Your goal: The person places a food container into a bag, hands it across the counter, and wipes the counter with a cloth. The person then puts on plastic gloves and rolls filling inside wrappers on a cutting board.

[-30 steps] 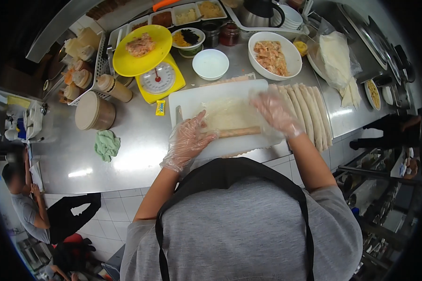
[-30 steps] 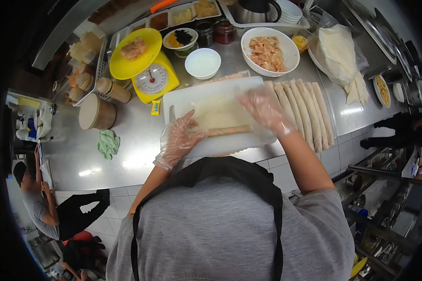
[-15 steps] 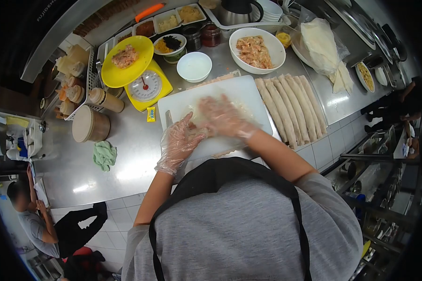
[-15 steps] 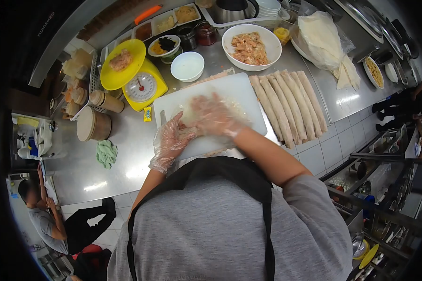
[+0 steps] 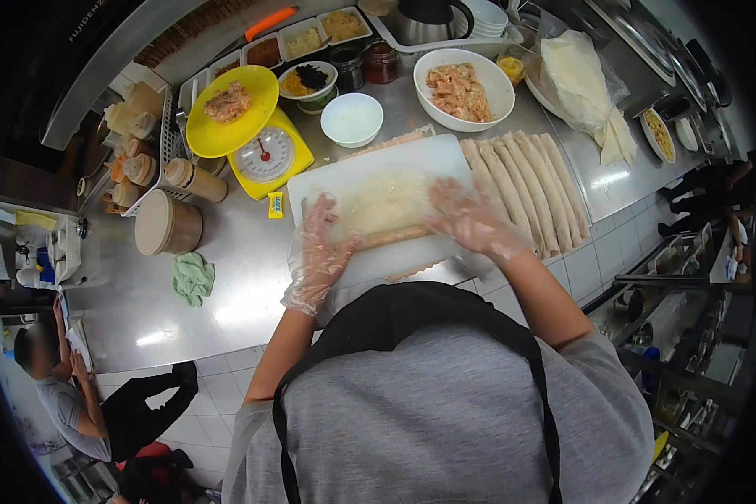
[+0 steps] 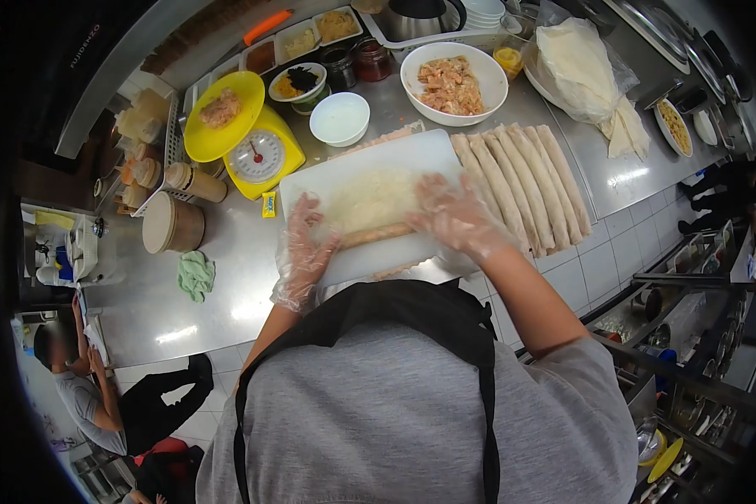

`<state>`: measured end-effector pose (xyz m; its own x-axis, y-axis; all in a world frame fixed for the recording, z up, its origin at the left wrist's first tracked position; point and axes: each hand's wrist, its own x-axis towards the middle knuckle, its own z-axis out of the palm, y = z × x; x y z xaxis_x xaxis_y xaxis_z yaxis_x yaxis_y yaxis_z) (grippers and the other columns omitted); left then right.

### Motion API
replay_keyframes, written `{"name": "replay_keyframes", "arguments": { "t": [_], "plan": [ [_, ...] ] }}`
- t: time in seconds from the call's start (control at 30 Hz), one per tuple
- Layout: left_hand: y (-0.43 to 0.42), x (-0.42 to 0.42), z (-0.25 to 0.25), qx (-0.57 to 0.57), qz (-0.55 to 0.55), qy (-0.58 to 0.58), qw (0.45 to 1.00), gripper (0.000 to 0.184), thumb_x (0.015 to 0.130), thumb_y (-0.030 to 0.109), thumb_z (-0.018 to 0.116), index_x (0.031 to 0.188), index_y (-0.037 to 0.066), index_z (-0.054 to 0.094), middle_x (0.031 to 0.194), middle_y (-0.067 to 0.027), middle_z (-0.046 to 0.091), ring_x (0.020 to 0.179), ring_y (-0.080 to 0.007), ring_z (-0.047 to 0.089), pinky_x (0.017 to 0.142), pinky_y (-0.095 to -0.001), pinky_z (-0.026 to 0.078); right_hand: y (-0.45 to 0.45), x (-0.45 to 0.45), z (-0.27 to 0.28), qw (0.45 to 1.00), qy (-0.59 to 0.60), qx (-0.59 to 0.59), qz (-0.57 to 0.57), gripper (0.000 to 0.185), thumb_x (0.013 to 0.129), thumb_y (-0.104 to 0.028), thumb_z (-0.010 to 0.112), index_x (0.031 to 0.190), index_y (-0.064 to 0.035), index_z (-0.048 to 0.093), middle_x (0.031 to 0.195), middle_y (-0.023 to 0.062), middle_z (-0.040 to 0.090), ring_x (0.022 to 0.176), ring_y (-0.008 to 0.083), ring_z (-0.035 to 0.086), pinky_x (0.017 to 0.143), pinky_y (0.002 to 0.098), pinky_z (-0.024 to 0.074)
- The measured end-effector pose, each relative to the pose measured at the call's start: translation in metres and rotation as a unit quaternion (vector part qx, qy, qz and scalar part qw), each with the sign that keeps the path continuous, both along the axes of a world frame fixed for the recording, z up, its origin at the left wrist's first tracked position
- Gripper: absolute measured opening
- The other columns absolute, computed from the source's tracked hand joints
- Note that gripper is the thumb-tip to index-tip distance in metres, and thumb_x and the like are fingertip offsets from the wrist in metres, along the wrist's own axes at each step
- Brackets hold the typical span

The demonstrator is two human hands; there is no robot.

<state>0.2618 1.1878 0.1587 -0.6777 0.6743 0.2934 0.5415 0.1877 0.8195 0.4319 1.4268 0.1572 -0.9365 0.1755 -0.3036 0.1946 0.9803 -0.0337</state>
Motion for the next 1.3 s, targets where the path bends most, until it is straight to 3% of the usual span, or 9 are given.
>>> {"name": "replay_keyframes", "arguments": {
  "t": [0.07, 0.33, 0.47, 0.57, 0.67, 0.73, 0.83, 1.17, 1.3],
  "plan": [
    [-0.002, -0.002, 0.004, 0.048, 0.03, -0.028, 0.998, 0.082, 0.075, 0.029, 0.073, 0.138, 0.0, 0.029, 0.123, -0.0146, 0.049, 0.1, -0.0249, 0.053, 0.094, -0.0369, 0.039, -0.016, -0.039, -0.026, 0.981, 0.183, 0.05, 0.025, 0.069, 0.094, -0.054, 0.028, 0.143, -0.0063, 0.025, 0.148, 0.0125, 0.025, 0.139, 0.0241, 0.017, 0.111, 0.0518, 0.0083],
    [-0.018, -0.008, 0.021, 0.112, 0.095, 0.005, 0.989, 0.083, 0.077, 0.032, 0.07, 0.14, 0.001, 0.025, 0.132, -0.0158, 0.041, 0.108, -0.0259, 0.049, 0.095, -0.0387, 0.037, -0.092, -0.112, 0.025, 0.952, -0.021, -0.245, 0.181, 0.075, 0.091, -0.058, 0.028, 0.137, 0.0002, 0.031, 0.142, 0.0197, 0.034, 0.134, 0.0281, 0.029, 0.111, 0.0489, 0.0112],
    [-0.011, 0.002, 0.015, 0.073, 0.04, 0.071, 0.994, 0.083, 0.075, 0.033, 0.072, 0.137, 0.0, 0.029, 0.126, -0.0176, 0.047, 0.108, -0.0272, 0.05, 0.094, -0.0396, 0.038, -0.033, -0.097, 0.021, 0.997, 0.038, -0.059, 0.021, 0.077, 0.091, -0.061, 0.024, 0.141, -0.0014, 0.024, 0.143, 0.0171, 0.033, 0.135, 0.0259, 0.029, 0.111, 0.0521, 0.0097],
    [-0.002, 0.006, 0.017, -0.008, -0.047, 0.131, 0.99, 0.081, 0.072, 0.031, 0.075, 0.136, 0.003, 0.033, 0.12, -0.0187, 0.051, 0.106, -0.0316, 0.051, 0.095, -0.0416, 0.039, 0.007, -0.067, 0.021, 0.99, 0.069, -0.107, -0.056, 0.078, 0.09, -0.062, 0.026, 0.14, -0.0024, 0.029, 0.144, 0.0159, 0.033, 0.135, 0.0252, 0.029, 0.111, 0.0524, 0.0087],
    [0.01, 0.013, 0.025, -0.103, -0.147, 0.134, 0.975, 0.078, 0.072, 0.025, 0.074, 0.136, 0.005, 0.034, 0.114, -0.0185, 0.055, 0.104, -0.0334, 0.052, 0.094, -0.0419, 0.04, 0.004, -0.041, 0.042, 0.994, 0.093, -0.043, -0.043, 0.064, 0.089, -0.054, 0.04, 0.13, -0.0052, 0.044, 0.135, 0.0154, 0.044, 0.128, 0.0277, 0.039, 0.106, 0.0517, 0.0215],
    [0.02, 0.02, 0.025, -0.141, -0.201, 0.099, 0.964, 0.076, 0.073, 0.021, 0.073, 0.136, 0.005, 0.034, 0.114, -0.0182, 0.055, 0.103, -0.0336, 0.052, 0.093, -0.042, 0.04, -0.022, -0.037, 0.053, 0.967, 0.17, -0.17, 0.084, 0.042, 0.084, -0.039, 0.056, 0.114, -0.0087, 0.054, 0.117, 0.0122, 0.055, 0.113, 0.0281, 0.049, 0.095, 0.0477, 0.0346],
    [0.036, 0.028, 0.018, -0.172, -0.178, 0.121, 0.961, 0.074, 0.075, 0.014, 0.068, 0.138, 0.007, 0.03, 0.109, -0.0201, 0.056, 0.1, -0.0377, 0.052, 0.09, -0.044, 0.041, -0.064, -0.037, 0.036, 0.968, 0.176, -0.18, 0.005, 0.032, 0.077, -0.026, 0.064, 0.104, -0.0105, 0.055, 0.101, 0.0088, 0.057, 0.1, 0.0268, 0.053, 0.085, 0.0423, 0.0401],
    [-0.01, -0.005, 0.014, -0.221, -0.167, 0.119, 0.953, 0.071, 0.076, 0.009, 0.069, 0.138, 0.01, 0.033, 0.102, -0.013, 0.058, 0.09, -0.0262, 0.056, 0.084, -0.0379, 0.045, 0.0, 0.009, 0.026, 0.956, 0.184, -0.224, -0.037, 0.019, 0.078, -0.013, 0.064, 0.095, -0.0063, 0.058, 0.095, 0.0102, 0.057, 0.094, 0.0302, 0.052, 0.086, 0.0392, 0.0405],
    [-0.013, -0.014, 0.005, -0.148, -0.113, -0.202, 0.962, 0.059, 0.076, 0.015, 0.071, 0.13, 0.01, 0.046, 0.098, -0.011, 0.061, 0.093, -0.0249, 0.059, 0.084, -0.0338, 0.046, 0.011, 0.009, 0.016, 0.928, 0.216, -0.301, -0.046, 0.018, 0.081, -0.015, 0.063, 0.095, -0.0054, 0.058, 0.092, 0.0112, 0.056, 0.092, 0.0309, 0.052, 0.084, 0.0395, 0.0413]
  ]
}}
